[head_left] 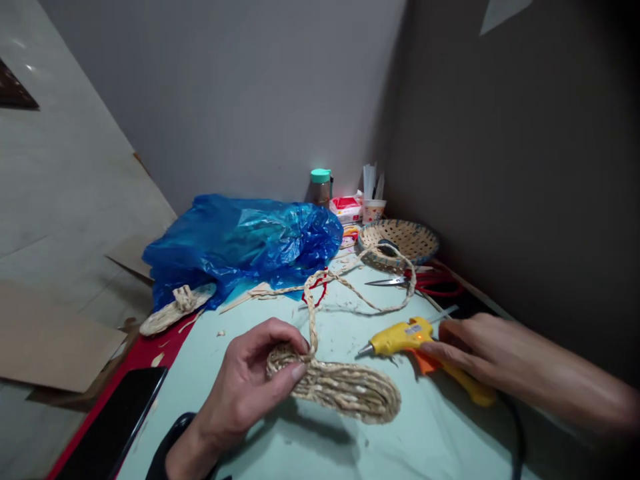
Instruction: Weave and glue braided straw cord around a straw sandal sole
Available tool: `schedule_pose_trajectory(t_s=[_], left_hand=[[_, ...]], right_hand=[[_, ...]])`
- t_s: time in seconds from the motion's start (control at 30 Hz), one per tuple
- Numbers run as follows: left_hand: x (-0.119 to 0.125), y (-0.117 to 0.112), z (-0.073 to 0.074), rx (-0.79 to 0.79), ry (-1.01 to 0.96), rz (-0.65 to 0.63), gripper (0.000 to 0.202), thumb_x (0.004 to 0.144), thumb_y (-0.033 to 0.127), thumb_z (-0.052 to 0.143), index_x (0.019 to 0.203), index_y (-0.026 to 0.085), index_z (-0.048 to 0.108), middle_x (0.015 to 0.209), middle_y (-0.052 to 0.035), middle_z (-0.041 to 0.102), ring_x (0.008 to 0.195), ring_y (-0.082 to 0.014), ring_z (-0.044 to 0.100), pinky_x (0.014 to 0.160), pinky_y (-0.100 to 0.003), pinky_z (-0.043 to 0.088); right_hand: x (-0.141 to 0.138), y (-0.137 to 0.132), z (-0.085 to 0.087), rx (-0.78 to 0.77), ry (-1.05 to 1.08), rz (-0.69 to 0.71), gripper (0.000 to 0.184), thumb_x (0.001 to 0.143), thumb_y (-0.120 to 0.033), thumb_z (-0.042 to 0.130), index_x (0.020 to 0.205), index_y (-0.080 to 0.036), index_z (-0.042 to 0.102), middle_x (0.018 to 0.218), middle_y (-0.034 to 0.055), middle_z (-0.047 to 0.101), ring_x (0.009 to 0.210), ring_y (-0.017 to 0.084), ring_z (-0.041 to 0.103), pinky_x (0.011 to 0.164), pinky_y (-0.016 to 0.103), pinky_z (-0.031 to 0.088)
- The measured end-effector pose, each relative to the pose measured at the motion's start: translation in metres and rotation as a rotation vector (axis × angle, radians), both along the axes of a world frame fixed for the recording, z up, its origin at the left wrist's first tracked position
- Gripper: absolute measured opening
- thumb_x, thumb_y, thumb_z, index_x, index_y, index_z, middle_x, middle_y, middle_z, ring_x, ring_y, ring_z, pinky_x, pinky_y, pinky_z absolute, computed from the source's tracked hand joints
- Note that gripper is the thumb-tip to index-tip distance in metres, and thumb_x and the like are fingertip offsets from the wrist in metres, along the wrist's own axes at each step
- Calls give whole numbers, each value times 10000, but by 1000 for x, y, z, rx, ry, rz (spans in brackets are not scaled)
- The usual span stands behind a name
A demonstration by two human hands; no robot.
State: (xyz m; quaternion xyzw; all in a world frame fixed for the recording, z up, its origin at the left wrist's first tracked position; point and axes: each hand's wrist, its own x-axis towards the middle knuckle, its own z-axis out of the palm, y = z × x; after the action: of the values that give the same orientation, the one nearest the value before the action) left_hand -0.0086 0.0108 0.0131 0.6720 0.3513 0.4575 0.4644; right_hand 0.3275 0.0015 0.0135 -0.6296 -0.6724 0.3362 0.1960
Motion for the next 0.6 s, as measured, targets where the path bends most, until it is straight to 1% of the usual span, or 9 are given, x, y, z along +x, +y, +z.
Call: schedule_pose_trajectory(t_s=[0.07, 0.1, 0.13, 0.17, 0.23, 0.33, 0.43, 0.5, 0.6], left_hand=[[2, -2, -2, -43, 0, -46, 113, 814, 167, 702, 882, 256, 704, 825, 1, 654, 768, -160, 591, 694, -249, 460], [3, -2, -4, -65, 6, -68, 100, 817, 176, 707, 883, 252, 702, 828, 2, 657, 771, -159, 592, 699, -247, 458], [5, -3, -5, -90, 20, -91, 93, 821, 183, 711, 885, 248, 699, 831, 3, 659, 777, -158, 594, 703, -246, 457], [6, -3, -6, -111, 36, -110, 89, 823, 188, 713, 888, 246, 696, 833, 5, 660, 780, -157, 594, 706, -244, 454], [9, -2, -9, -135, 70, -134, 90, 827, 189, 712, 893, 247, 692, 833, 12, 658, 770, -148, 584, 700, -236, 447], [12, -1, -12, -148, 124, -142, 110, 829, 171, 699, 896, 258, 691, 832, 27, 661, 763, -135, 583, 702, -220, 446], [14, 0, -14, -153, 161, -134, 155, 813, 138, 694, 898, 268, 689, 831, 45, 665, 761, -122, 593, 700, -201, 448], [16, 1, -14, -146, 194, -132, 193, 794, 111, 691, 903, 270, 688, 832, 53, 674, 765, -116, 603, 706, -191, 452], [17, 3, -13, -135, 253, -124, 184, 777, 102, 691, 876, 257, 686, 826, 52, 690, 774, -118, 619, 722, -193, 460]], right_hand=[[-11, -1, 15, 99, -85, -24, 432, 858, -521, 623, 576, -206, 535, 538, 36, 498, 478, 168, 408, 513, 306, 311], [-20, 0, 22, 123, -91, 0, 395, 904, -488, 580, 630, -203, 578, 585, 41, 539, 518, 179, 448, 549, 311, 334], [-31, 1, 29, 131, -65, 56, 341, 951, -479, 535, 782, -212, 662, 719, 45, 625, 641, 199, 544, 625, 310, 384], [-42, 4, 35, 120, -7, 113, 338, 985, -494, 490, 903, -229, 682, 815, 29, 666, 712, 194, 587, 659, 298, 410], [-67, 12, 41, 2, 273, 234, 345, 1003, -513, 501, 979, -221, 685, 899, 11, 686, 797, 183, 609, 708, 275, 435], [-93, 25, 36, -148, 601, 272, 319, 893, -487, 707, 1032, -200, 693, 986, 7, 686, 911, 179, 603, 757, 250, 429], [-102, 34, 22, -272, 902, 261, 365, 788, -387, 841, 1039, -174, 684, 918, 1, 660, 874, 152, 583, 764, 239, 417], [-99, 35, 18, -323, 980, 312, 310, 793, -336, 846, 992, -169, 677, 869, -15, 640, 819, 123, 561, 759, 227, 412], [-89, 34, 20, -334, 917, 465, 191, 878, -310, 771, 883, -153, 662, 821, -28, 619, 773, 100, 541, 730, 201, 416]])
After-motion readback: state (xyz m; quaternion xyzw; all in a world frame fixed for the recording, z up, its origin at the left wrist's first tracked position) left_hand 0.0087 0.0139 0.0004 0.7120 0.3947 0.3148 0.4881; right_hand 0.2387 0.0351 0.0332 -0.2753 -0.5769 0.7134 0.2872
